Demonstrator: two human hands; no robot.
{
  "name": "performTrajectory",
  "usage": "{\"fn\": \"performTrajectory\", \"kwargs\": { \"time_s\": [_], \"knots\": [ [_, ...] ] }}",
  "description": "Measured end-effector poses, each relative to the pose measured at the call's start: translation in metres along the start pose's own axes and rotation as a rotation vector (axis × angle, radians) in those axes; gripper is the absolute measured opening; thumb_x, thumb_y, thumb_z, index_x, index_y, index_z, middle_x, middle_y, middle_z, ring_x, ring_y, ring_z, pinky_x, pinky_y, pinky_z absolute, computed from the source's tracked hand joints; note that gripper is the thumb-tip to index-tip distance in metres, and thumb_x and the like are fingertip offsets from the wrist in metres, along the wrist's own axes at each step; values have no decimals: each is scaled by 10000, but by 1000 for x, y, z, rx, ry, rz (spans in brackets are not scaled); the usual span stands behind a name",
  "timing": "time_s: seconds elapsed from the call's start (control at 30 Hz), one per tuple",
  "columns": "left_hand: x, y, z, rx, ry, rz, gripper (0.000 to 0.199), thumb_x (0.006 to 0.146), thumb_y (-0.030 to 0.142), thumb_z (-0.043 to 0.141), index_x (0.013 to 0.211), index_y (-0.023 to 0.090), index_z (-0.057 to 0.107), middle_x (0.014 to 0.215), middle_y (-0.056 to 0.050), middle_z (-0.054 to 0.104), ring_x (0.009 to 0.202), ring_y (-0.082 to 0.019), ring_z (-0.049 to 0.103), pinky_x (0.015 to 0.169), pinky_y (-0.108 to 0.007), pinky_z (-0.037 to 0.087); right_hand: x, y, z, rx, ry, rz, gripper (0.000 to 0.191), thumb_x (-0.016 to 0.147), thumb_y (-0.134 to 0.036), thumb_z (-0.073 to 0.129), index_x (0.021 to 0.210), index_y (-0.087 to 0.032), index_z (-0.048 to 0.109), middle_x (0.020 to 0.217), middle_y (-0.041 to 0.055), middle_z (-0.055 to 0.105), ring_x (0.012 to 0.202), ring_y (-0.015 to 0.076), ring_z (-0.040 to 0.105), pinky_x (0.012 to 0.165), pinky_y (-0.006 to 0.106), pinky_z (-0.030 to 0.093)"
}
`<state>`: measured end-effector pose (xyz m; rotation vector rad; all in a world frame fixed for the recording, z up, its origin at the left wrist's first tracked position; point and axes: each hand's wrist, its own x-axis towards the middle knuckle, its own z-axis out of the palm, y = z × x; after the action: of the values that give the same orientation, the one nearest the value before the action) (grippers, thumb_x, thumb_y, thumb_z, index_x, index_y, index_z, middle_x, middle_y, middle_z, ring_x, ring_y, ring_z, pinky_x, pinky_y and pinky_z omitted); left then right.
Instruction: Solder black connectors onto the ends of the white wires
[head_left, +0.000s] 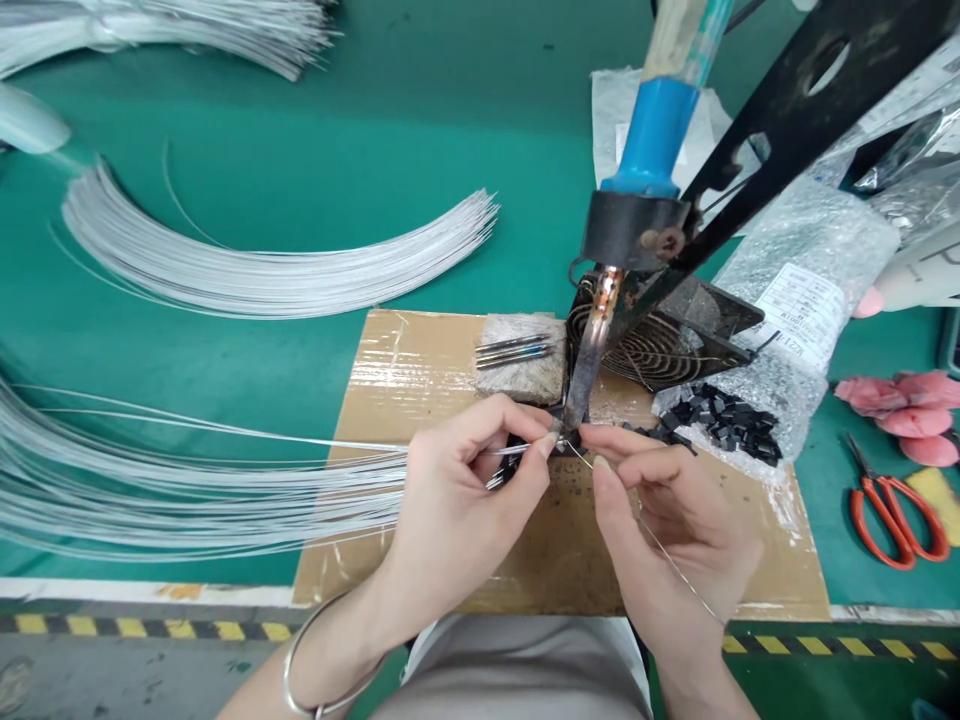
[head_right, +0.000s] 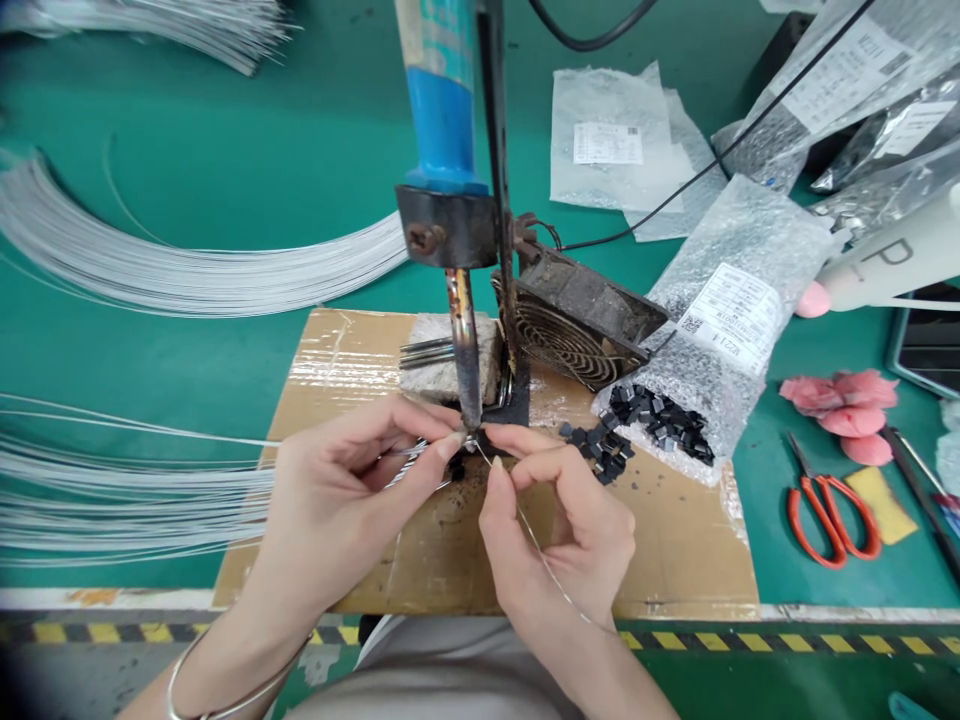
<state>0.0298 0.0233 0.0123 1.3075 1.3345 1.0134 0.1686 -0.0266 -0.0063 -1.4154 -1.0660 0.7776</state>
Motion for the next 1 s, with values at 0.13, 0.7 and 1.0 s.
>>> {"fn": "performTrajectory", "kwargs": {
  "time_s": [0.13, 0.7, 1.0],
  "knots": [
    [0, 0, -1, -14, -5, 8, 125, 850, 132, 696, 744, 198, 708, 826, -34, 808, 671, -133, 685, 552, -221, 485, 0, -2, 1, 3, 15, 31, 192, 948, -160, 746, 801, -241, 652, 1112, 53, 859, 977, 208, 826, 937, 365, 647],
    [0, -3, -2, 23, -4, 7, 127, 852, 148, 682, 736, 195, 707, 828, -43, 802, 738, -166, 722, 520, -220, 459, -1, 4, -4, -122, -55, -145, 199, 948, -86, 719, 845, -237, 638, 1156, 6, 850, 1013, 157, 828, 923, 261, 636],
    [-1, -2, -1, -4, -12, 45, 131, 853, 134, 679, 740, 194, 707, 808, -16, 793, 676, -125, 682, 535, -208, 459, -1, 6, -4, -144, -62, -195, 208, 940, -58, 729, 877, -238, 643, 1163, 2, 842, 1027, 142, 819, 940, 262, 635]
  ]
}}
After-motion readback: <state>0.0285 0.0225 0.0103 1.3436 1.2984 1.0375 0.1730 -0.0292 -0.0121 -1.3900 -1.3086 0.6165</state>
